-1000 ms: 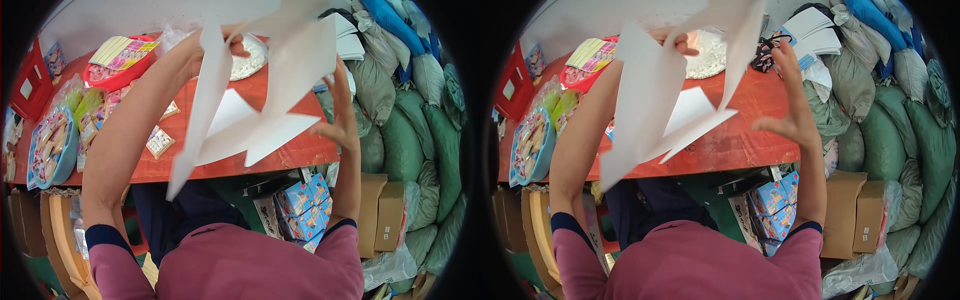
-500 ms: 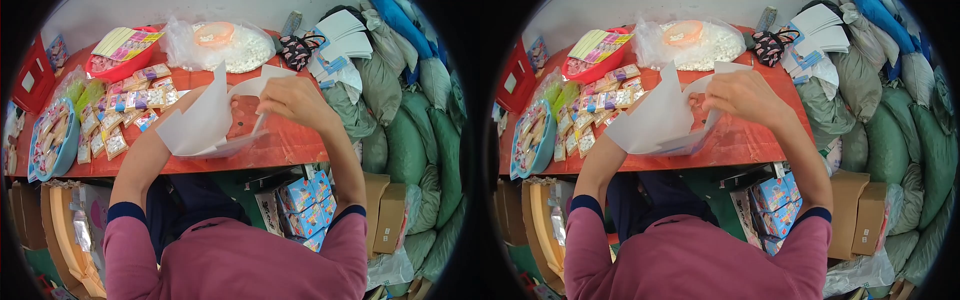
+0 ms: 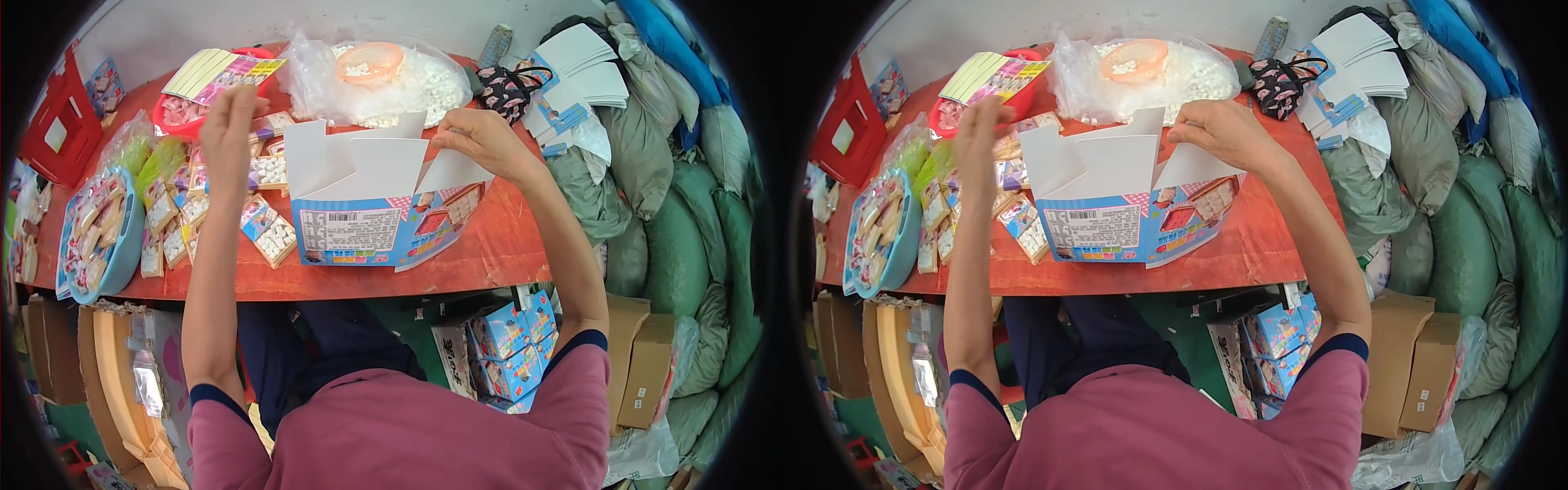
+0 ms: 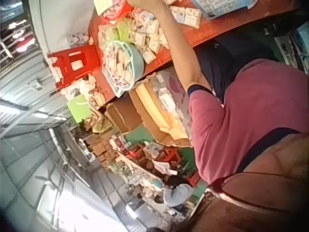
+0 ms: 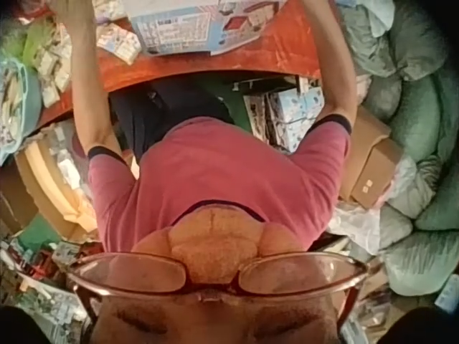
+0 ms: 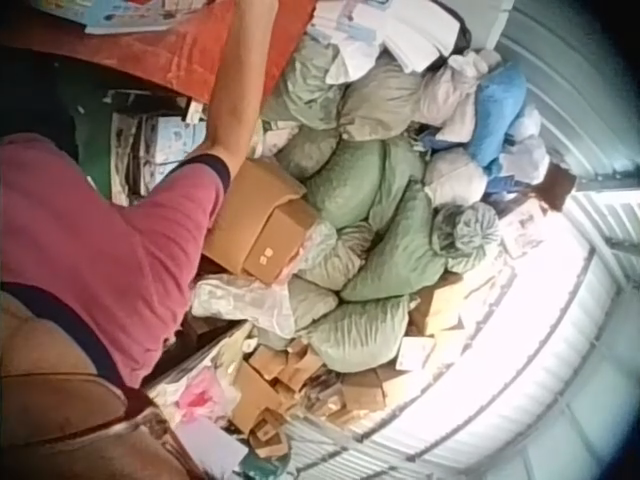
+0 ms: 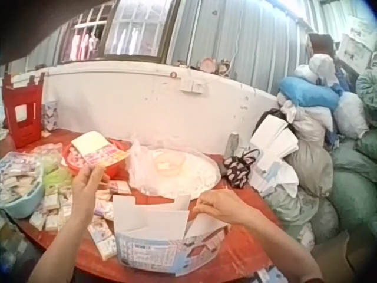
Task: Bundle small packets of items using adhesive paper strips and pack them into a cardboard box.
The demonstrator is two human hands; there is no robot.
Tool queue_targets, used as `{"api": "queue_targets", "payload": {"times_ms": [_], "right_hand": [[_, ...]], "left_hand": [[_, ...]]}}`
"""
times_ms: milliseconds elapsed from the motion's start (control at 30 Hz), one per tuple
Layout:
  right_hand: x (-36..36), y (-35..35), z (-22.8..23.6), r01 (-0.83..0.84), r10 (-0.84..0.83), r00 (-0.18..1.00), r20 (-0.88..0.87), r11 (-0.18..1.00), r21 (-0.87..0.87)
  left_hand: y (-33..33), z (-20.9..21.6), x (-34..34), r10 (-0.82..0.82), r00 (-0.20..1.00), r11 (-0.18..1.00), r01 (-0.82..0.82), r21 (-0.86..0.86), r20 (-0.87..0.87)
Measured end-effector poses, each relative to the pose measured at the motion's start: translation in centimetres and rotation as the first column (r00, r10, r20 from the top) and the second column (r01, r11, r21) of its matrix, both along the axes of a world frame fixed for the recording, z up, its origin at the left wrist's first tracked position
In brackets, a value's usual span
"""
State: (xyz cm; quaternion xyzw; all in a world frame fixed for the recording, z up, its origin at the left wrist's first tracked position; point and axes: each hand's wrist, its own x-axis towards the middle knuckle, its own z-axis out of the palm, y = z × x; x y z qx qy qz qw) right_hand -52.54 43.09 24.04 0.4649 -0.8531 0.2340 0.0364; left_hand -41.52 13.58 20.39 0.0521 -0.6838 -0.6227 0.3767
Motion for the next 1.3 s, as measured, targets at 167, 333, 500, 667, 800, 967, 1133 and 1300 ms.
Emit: {"api": "queue_targets", "payload": {"times_ms": [167,333,500,667,800,967,1133,1300], "right_hand": [[-0.1,0.0,0.1,0.044,-0.043,0.998,-0.052,0.999,0.026],[0.1,-0.1,1.2,0.029,-0.035,0.983,0.182,0.999,0.037],[1.8,-0.7,4.2,0.092,-0.104,0.778,0.619,0.994,0.051],[-0.1,1.3,3.8,-0.018,-0.02,0.848,0.53,0.998,0.066],[0.1,1.2,3.2,-0.08,0.04,0.955,0.292,0.989,0.123],[0.4,0.4,3.0,-0.078,0.044,0.988,0.148,0.969,0.235],[3.3,-1.2,5.4,0.013,-0.094,0.93,0.356,0.975,0.223],[10.2,-4.0,5.7,-0.303,0.276,0.953,0.125,0.863,0.405]], "left_hand": [[6.0,2.8,5.3,0.054,0.965,0.578,-0.24,-0.78,-0.258],[8.7,4.2,7.6,0.145,0.94,0.26,-0.338,-0.904,-0.31],[8.5,1.6,5.8,0.03,0.999,0.43,0.025,-0.903,0.042],[7.8,0.8,6.2,-0.118,0.988,0.521,0.147,-0.841,0.099],[7.7,0.4,7.2,-0.201,0.978,0.502,0.153,-0.851,0.057],[8.7,-1.5,9.1,-0.176,0.984,0.646,0.14,-0.75,0.032],[8.6,-2.9,9.1,-0.07,0.994,0.654,0.107,-0.749,0.081],[13.1,-4.3,7.2,0.053,0.998,0.393,0.021,-0.919,0.046]]}}
